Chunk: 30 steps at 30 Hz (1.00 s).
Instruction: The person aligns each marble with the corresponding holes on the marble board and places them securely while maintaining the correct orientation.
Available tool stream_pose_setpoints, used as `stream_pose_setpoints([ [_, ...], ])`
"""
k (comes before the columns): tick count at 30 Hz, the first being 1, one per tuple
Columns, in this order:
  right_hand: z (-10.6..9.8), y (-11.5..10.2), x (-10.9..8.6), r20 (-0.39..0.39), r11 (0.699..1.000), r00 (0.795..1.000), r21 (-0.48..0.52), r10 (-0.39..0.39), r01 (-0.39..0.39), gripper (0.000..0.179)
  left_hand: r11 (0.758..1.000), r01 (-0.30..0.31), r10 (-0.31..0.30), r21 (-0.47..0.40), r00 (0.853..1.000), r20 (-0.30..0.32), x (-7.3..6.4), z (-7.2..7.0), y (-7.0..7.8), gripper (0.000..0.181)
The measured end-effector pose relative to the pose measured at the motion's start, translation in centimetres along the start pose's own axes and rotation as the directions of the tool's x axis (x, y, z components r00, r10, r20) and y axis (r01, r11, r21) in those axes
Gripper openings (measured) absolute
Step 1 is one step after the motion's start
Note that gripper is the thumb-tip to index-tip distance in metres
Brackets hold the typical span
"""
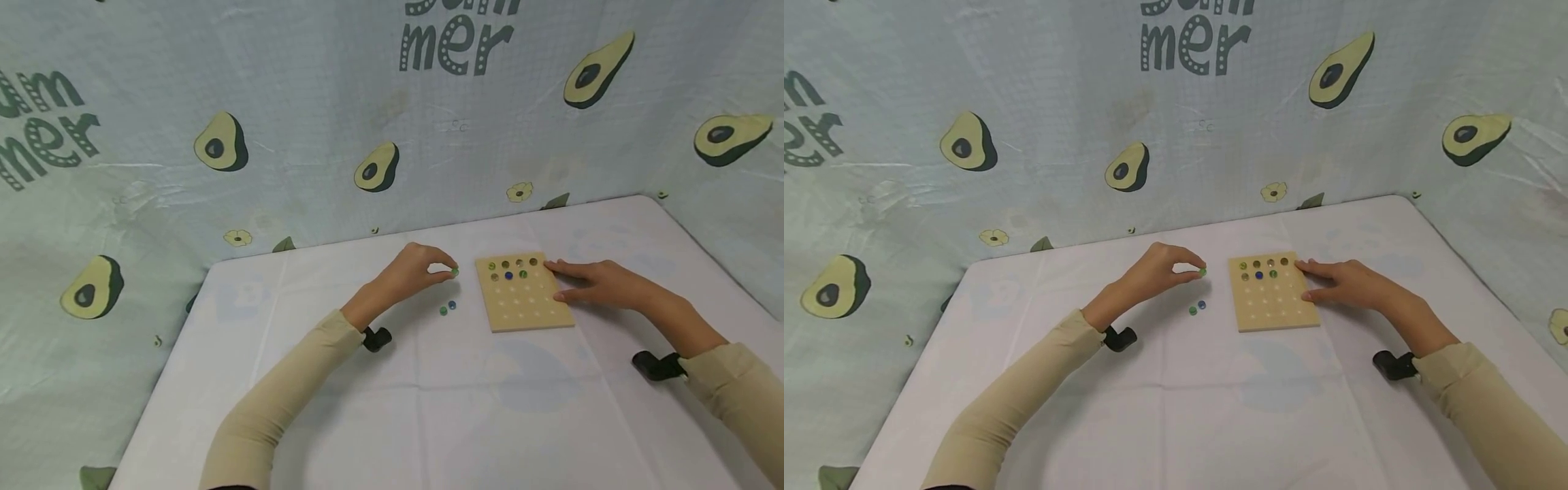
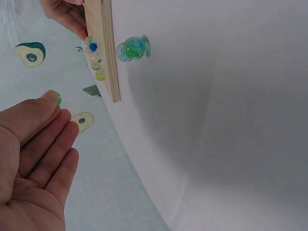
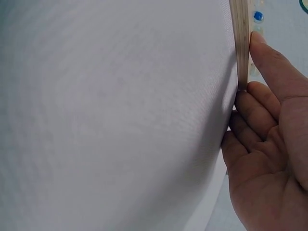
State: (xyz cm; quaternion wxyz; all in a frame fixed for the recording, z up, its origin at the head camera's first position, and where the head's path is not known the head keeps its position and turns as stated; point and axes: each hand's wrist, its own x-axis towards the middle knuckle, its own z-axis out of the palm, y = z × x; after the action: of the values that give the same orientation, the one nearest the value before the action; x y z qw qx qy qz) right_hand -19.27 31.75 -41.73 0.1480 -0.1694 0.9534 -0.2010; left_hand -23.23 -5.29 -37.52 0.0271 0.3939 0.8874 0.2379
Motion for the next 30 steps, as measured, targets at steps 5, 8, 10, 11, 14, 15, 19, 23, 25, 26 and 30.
stream_pose_setpoints([
  [5, 0.0, -0.1, 0.1, 0.008, 1.000, 1.000, -0.005, 0.016, -0.016, 0.090, 1.000, -0.006, 0.006, -0.021, 1.000, 0.003, 0.1, 0.2, 0.3, 0.023],
  [8, 0.0, 0.0, 0.1, 0.016, 0.999, 0.999, -0.017, 0.030, -0.029, 0.092, 0.999, -0.013, 0.013, -0.031, 1.000, -0.005, 0.2, 0.3, 0.4, 0.023],
  [10, -0.2, 0.0, 0.1, 0.016, 0.999, 0.999, -0.026, 0.031, -0.031, 0.092, 0.999, -0.019, 0.018, -0.031, 1.000, -0.011, 0.3, 0.4, 0.5, 0.023],
  [11, -0.2, 0.0, 0.1, 0.016, 0.999, 0.999, -0.028, 0.029, -0.029, 0.091, 0.999, -0.021, 0.021, -0.036, 1.000, -0.013, 0.4, 0.4, 0.5, 0.023],
  [14, -0.2, 0.0, 0.1, 0.009, 1.000, 1.000, -0.026, 0.015, -0.015, 0.090, 0.999, -0.017, 0.017, -0.036, 1.000, -0.012, 0.4, 0.4, 0.7, 0.023],
  [15, -0.3, -0.1, 0.0, 0.008, 1.000, 1.000, -0.020, 0.011, -0.011, 0.090, 0.999, -0.017, 0.017, -0.036, 1.000, -0.010, 0.5, 0.4, 0.7, 0.023],
  [19, -0.2, -0.1, 0.0, 0.016, 1.000, 1.000, 0.001, 0.009, -0.009, 0.089, 0.999, -0.022, 0.022, -0.029, 1.000, -0.005, 0.7, 0.5, 1.0, 0.023],
  [23, -0.3, -0.1, -0.1, 0.025, 1.000, 1.000, 0.003, 0.016, -0.016, 0.090, 0.999, -0.028, 0.028, -0.034, 1.000, -0.010, 0.9, 0.6, 1.2, 0.023],
  [25, -0.3, -0.1, -0.1, 0.025, 1.000, 1.000, 0.001, 0.013, -0.013, 0.089, 0.999, -0.028, 0.027, -0.038, 1.000, -0.013, 1.0, 0.6, 1.2, 0.023],
  [26, -0.3, -0.2, -0.1, 0.024, 1.000, 1.000, 0.000, 0.011, -0.011, 0.089, 0.999, -0.026, 0.026, -0.038, 1.000, -0.013, 1.0, 0.7, 1.2, 0.023],
  [30, -0.4, -0.4, 0.0, 0.021, 1.000, 1.000, -0.004, 0.005, -0.005, 0.089, 0.999, -0.025, 0.024, -0.046, 1.000, -0.018, 1.1, 0.8, 1.3, 0.024],
])
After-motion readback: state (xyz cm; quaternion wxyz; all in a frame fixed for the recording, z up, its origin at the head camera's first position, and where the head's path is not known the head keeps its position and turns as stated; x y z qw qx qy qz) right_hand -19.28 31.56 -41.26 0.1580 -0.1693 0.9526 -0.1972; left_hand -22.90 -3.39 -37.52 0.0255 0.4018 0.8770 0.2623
